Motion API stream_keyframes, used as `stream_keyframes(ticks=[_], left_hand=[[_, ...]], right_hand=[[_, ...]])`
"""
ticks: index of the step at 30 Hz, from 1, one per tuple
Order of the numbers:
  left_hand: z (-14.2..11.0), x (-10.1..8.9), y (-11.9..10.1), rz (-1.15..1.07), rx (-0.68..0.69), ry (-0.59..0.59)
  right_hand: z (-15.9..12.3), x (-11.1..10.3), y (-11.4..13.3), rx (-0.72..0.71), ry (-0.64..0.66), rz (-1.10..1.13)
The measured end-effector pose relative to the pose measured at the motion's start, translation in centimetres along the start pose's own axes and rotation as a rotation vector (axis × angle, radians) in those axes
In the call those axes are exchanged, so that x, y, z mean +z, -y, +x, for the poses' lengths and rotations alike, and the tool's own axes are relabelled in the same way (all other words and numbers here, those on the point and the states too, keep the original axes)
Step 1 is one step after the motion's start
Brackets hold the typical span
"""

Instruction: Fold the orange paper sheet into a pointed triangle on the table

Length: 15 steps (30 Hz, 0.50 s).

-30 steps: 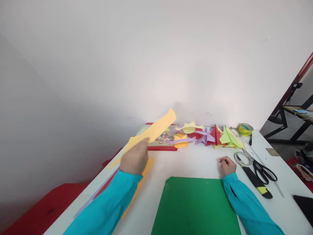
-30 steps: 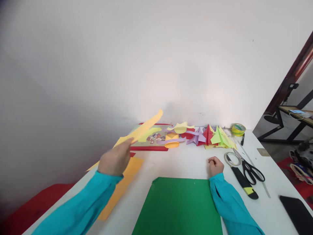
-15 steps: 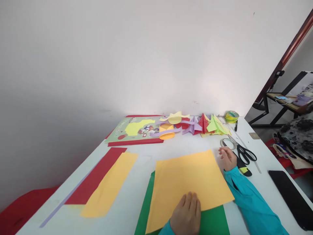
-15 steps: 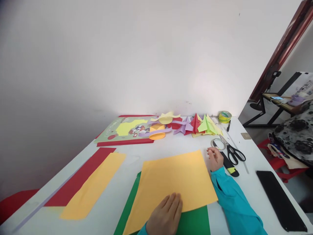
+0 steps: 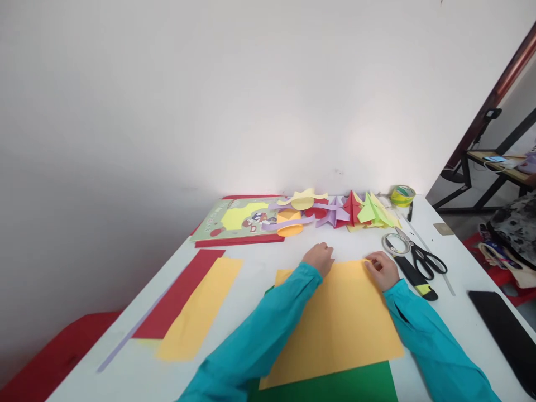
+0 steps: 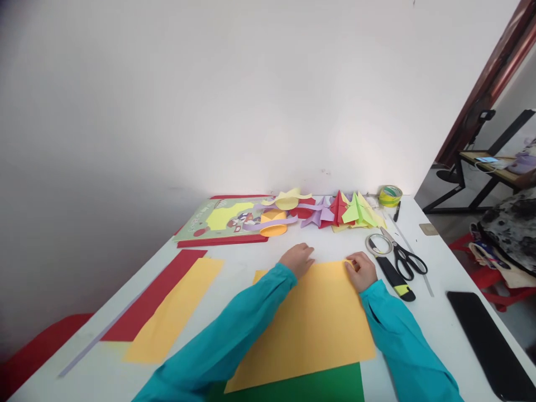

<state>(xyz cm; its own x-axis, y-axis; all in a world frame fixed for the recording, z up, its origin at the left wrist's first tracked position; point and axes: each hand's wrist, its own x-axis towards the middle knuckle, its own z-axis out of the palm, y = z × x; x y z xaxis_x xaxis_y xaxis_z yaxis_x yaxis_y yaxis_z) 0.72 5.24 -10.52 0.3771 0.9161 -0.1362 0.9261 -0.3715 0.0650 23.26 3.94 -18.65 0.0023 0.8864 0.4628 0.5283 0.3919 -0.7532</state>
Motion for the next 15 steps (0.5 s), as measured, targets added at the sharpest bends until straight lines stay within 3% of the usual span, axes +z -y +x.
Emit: stream_keyframes(ticks=[5, 9, 12, 15], left_hand=[[2.5, 2.6, -1.0, -0.005, -0.052, 0.02], [2.3, 2.6, -1.1, -0.029, -0.072, 0.024], [1.3, 1.5, 0.6, -0.048, -0.132, 0.004], [-1.3, -0.2, 4.6, -0.045, -0.264, -0.053]], right_hand=[[0.0, -0.2, -0.9, -0.017, 0.0, -0.016], [0.0, -0.2, -1.3, -0.034, 0.018, -0.025], [-0.1, -0.2, -1.4, -0.032, -0.004, -0.04], [-0.2, -0.3, -1.5, -0.03, -0.019, -0.055]])
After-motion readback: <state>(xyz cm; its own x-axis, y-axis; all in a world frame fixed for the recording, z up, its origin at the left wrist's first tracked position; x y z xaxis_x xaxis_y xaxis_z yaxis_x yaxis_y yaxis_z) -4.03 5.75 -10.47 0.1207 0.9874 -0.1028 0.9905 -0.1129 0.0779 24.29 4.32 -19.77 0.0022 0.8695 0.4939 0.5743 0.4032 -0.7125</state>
